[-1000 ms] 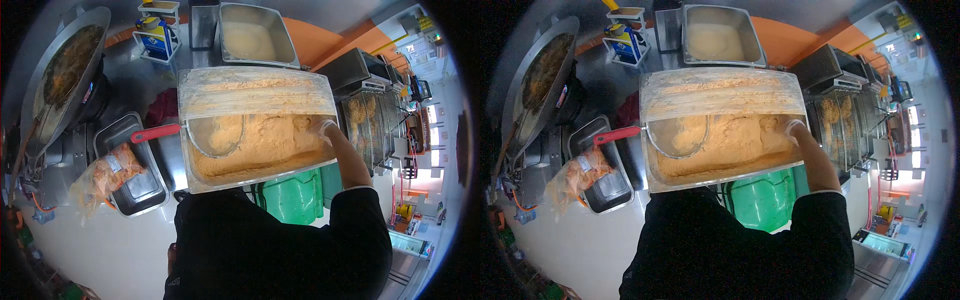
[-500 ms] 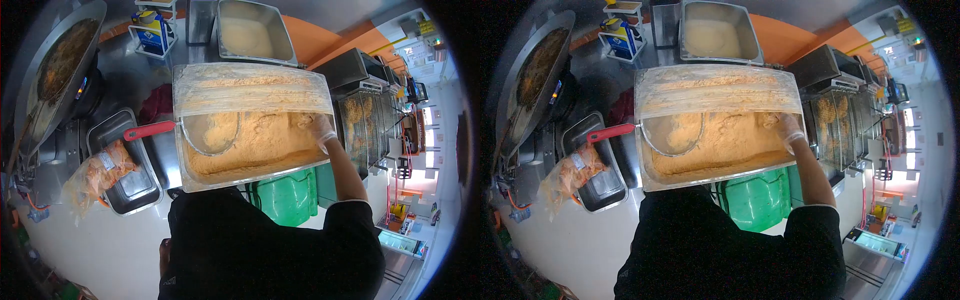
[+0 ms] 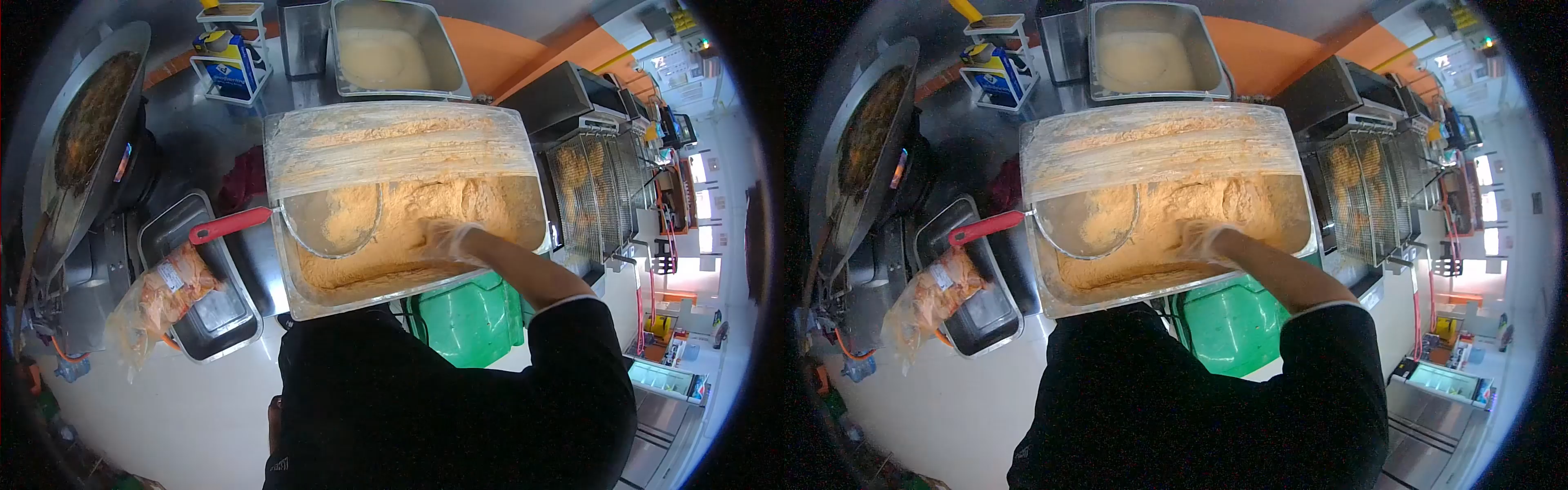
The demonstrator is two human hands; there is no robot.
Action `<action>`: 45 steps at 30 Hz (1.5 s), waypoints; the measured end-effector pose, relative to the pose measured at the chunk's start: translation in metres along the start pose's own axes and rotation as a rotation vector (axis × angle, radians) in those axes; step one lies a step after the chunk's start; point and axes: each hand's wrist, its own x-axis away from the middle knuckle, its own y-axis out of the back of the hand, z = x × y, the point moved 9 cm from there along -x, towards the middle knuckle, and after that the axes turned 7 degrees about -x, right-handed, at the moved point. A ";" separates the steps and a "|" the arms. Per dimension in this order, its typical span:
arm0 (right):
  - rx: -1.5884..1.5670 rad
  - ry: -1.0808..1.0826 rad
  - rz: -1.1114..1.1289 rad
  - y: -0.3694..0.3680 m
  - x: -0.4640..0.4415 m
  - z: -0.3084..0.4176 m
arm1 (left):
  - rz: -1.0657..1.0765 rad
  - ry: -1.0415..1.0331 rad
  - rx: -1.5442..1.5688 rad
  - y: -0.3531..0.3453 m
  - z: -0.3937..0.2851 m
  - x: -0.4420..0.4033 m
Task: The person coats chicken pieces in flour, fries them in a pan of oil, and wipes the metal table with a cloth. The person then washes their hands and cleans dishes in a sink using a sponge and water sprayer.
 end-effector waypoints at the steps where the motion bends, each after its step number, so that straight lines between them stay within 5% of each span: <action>1: 0.096 0.088 0.028 -0.008 -0.009 0.012 | 0.000 0.001 -0.003 0.000 0.000 0.002; 8: 0.347 0.087 0.254 -0.050 -0.051 -0.016 | -0.007 0.016 0.021 -0.009 0.010 0.005; 11: 0.063 0.158 0.117 0.013 0.003 0.011 | -0.024 0.025 0.049 -0.020 0.023 0.005; 15: -0.241 -0.235 -0.278 0.079 0.011 -0.066 | -0.031 0.100 0.166 -0.034 0.028 0.009; 17: 0.243 0.055 -0.479 0.101 -0.024 -0.104 | -0.029 0.083 0.402 -0.025 0.013 0.015; 20: 0.644 0.214 -0.639 0.110 -0.062 -0.125 | -0.031 0.055 0.167 0.018 -0.114 0.067; 21: 0.657 0.200 -0.624 0.113 -0.068 -0.123 | -0.083 -0.099 0.115 0.019 -0.106 0.064; 22: 0.678 0.200 -0.614 0.116 -0.076 -0.118 | -0.054 0.164 0.240 0.006 -0.076 0.057; 23: 0.685 0.204 -0.594 0.118 -0.080 -0.113 | 0.003 0.135 0.574 -0.023 -0.018 0.028; 27: 0.701 0.173 -0.513 0.129 -0.082 -0.105 | -0.097 0.160 0.134 -0.008 -0.036 0.042; 32: 0.632 0.184 -0.488 0.123 -0.061 -0.102 | -0.036 0.300 0.070 -0.020 -0.037 0.049; 39: 0.390 0.494 -0.957 0.110 0.031 0.009 | 0.003 0.278 -0.041 -0.026 -0.033 0.047; 41: -0.081 0.337 -0.720 0.089 0.055 0.058 | -0.035 0.309 0.005 -0.016 -0.025 0.048; 45: 0.198 0.182 -0.758 0.055 0.055 0.073 | 0.021 0.223 -0.017 0.003 -0.012 0.032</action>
